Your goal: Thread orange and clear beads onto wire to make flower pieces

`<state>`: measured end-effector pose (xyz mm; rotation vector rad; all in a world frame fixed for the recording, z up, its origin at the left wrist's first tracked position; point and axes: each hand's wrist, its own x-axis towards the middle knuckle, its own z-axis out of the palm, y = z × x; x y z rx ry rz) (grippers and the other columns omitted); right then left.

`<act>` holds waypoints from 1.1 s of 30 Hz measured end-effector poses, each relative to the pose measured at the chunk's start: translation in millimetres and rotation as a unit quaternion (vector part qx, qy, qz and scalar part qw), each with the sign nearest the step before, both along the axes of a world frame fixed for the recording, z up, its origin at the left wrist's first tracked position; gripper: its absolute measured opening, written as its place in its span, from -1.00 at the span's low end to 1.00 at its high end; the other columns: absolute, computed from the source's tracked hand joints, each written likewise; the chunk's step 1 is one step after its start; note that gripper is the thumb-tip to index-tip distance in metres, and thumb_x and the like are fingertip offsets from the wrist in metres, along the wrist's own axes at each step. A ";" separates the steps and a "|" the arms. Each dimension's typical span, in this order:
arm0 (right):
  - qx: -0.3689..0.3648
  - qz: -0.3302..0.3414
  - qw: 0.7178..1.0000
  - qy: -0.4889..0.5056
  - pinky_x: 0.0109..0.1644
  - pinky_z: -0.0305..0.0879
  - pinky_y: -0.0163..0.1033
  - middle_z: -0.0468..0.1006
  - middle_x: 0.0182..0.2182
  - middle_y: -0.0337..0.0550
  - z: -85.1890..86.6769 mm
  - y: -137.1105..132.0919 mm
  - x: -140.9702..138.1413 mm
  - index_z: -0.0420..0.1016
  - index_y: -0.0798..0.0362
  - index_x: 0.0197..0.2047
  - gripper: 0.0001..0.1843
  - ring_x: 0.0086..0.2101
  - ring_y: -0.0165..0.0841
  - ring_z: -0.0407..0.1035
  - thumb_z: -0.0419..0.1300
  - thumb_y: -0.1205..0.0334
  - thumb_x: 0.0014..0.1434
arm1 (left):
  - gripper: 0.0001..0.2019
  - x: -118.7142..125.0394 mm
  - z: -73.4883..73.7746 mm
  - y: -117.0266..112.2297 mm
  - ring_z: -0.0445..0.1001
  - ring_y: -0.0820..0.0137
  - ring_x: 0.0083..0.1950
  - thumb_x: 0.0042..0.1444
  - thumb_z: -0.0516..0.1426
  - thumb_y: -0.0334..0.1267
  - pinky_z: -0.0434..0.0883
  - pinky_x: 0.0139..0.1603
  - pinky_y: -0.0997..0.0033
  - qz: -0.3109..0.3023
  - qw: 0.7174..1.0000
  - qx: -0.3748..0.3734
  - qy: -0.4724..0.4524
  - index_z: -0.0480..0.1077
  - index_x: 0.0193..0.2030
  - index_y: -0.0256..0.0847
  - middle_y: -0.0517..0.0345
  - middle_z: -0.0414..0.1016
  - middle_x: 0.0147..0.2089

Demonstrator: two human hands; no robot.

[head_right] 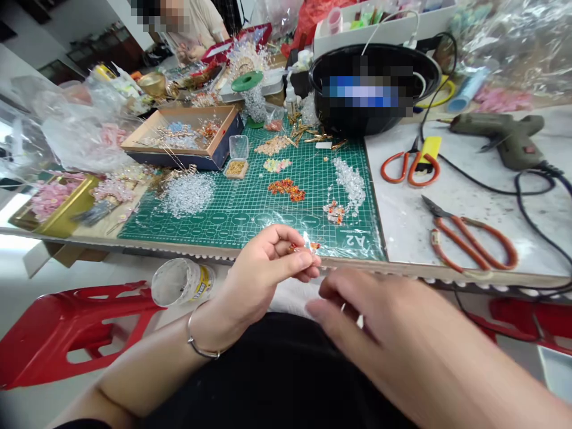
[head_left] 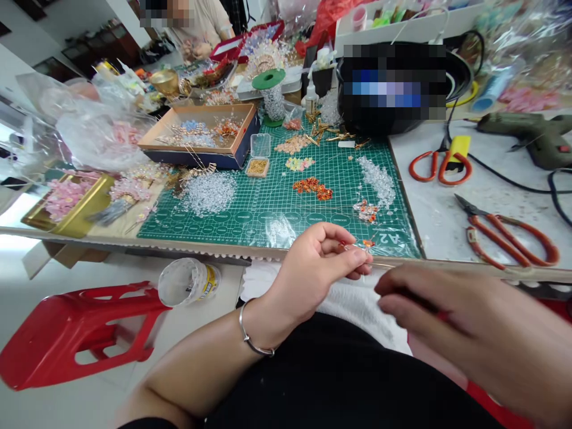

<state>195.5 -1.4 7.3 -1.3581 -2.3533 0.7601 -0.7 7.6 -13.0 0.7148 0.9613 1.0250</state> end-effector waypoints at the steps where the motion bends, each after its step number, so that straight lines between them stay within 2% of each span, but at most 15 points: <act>1: -0.011 0.003 1.000 -0.013 -0.57 0.24 -0.22 0.55 -0.56 -0.24 -7.8 -5.2 -5.5 0.47 -0.08 -0.36 -0.69 -0.63 -0.32 0.40 0.12 -0.07 0.29 | -0.77 0.3 -0.7 0.3 0.59 0.48 -0.33 0.11 0.32 -0.36 0.48 -0.24 0.47 0.009 1.000 0.007 0.005 0.34 -0.19 -0.24 0.16 0.58 -0.35; 4: -0.011 -0.007 1.000 -0.006 -0.59 0.26 -0.24 0.58 -0.54 -0.24 -26.8 -11.0 -16.6 0.45 -0.05 -0.29 -0.78 -0.61 -0.29 0.47 0.07 0.08 0.33 | -0.79 1.3 -2.9 0.3 0.58 0.50 -0.30 0.10 0.32 -0.38 0.47 -0.20 0.49 0.023 0.999 0.019 0.009 0.37 -0.20 -0.24 0.19 0.56 -0.36; 8: 0.101 0.016 0.995 0.013 -0.46 0.35 -0.20 0.67 -0.35 -0.10 -34.2 -8.2 -17.0 0.45 0.01 -0.07 -0.78 -0.42 -0.21 0.59 -0.02 0.29 0.39 | -0.79 1.6 -4.3 -0.9 0.58 0.49 -0.28 0.10 0.32 -0.38 0.46 -0.20 0.49 0.035 0.999 0.017 0.006 0.38 -0.20 -0.23 0.18 0.57 -0.34; 11: 0.172 0.051 0.983 -0.034 -0.50 0.25 -0.20 0.69 -0.31 -0.02 -34.9 -9.3 -17.4 0.45 0.05 -0.05 -0.75 -0.42 -0.16 0.59 -0.02 0.38 0.35 | -0.79 1.1 -4.4 -1.7 0.56 0.49 -0.31 0.09 0.33 -0.37 0.46 -0.20 0.46 0.043 0.999 0.017 -0.006 0.38 -0.20 -0.23 0.17 0.59 -0.33; 13: 0.189 0.085 0.976 -0.064 -0.53 0.17 -0.20 0.68 -0.37 -0.03 -37.1 -11.9 -20.1 0.48 0.07 -0.09 -0.72 -0.48 -0.17 0.57 -0.02 0.44 0.28 | -0.79 1.0 -4.8 -2.1 0.55 0.50 -0.32 0.09 0.33 -0.36 0.46 -0.19 0.45 0.047 0.999 0.019 -0.015 0.38 -0.20 -0.22 0.16 0.60 -0.32; 17: 0.186 0.146 0.969 -0.077 -0.54 0.01 -0.20 0.55 -0.58 -0.15 -43.0 -16.2 -26.7 0.52 0.07 -0.25 -0.71 -0.61 -0.25 0.44 0.00 0.50 0.17 | -0.78 2.7 -6.7 -3.5 0.54 0.52 -0.34 0.10 0.32 -0.37 0.44 -0.19 0.47 0.056 0.998 0.019 -0.035 0.36 -0.21 -0.23 0.16 0.61 -0.33; 24: 0.186 0.182 0.964 -0.057 -0.53 -0.08 -0.17 0.45 -0.64 -0.20 -43.5 -13.9 -28.5 0.52 0.06 -0.38 -0.73 -0.66 -0.26 0.34 0.03 0.50 0.14 | -0.72 9.8 -3.8 -3.3 0.54 0.53 -0.33 0.08 0.30 -0.45 0.43 -0.16 0.46 0.087 0.994 -0.001 -0.073 0.25 -0.22 -0.20 0.23 0.59 -0.38; 28: 0.184 0.180 0.966 -0.027 -0.52 0.10 -0.20 0.52 -0.59 -0.18 -45.1 -11.9 -27.5 0.57 0.10 -0.22 -0.64 -0.61 -0.28 0.41 -0.05 0.52 0.23 | -0.68 7.1 0.1 1.3 0.55 0.50 -0.30 0.08 0.30 -0.45 0.41 -0.16 0.45 0.113 0.991 0.024 -0.072 0.21 -0.21 -0.17 0.28 0.57 -0.41; 31: 0.117 0.173 0.978 -0.018 -0.48 0.28 -0.25 0.64 -0.45 -0.14 -45.2 -14.2 -22.6 0.54 0.12 -0.04 -0.64 -0.51 -0.31 0.53 -0.06 0.46 0.33 | -0.67 -0.3 2.1 6.4 0.55 0.48 -0.30 0.07 0.31 -0.43 0.40 -0.16 0.43 0.117 0.990 0.024 -0.068 0.21 -0.21 -0.17 0.24 0.60 -0.38; 33: 0.081 0.149 0.985 -0.022 -0.44 0.39 -0.23 0.71 -0.31 -0.08 -40.9 -20.2 -13.9 0.52 0.08 0.04 -0.69 -0.43 -0.27 0.60 -0.01 0.33 0.39 | -0.69 -5.5 3.0 9.2 0.56 0.48 -0.30 0.08 0.31 -0.41 0.39 -0.16 0.43 0.102 0.993 0.010 -0.059 0.23 -0.21 -0.18 0.20 0.62 -0.35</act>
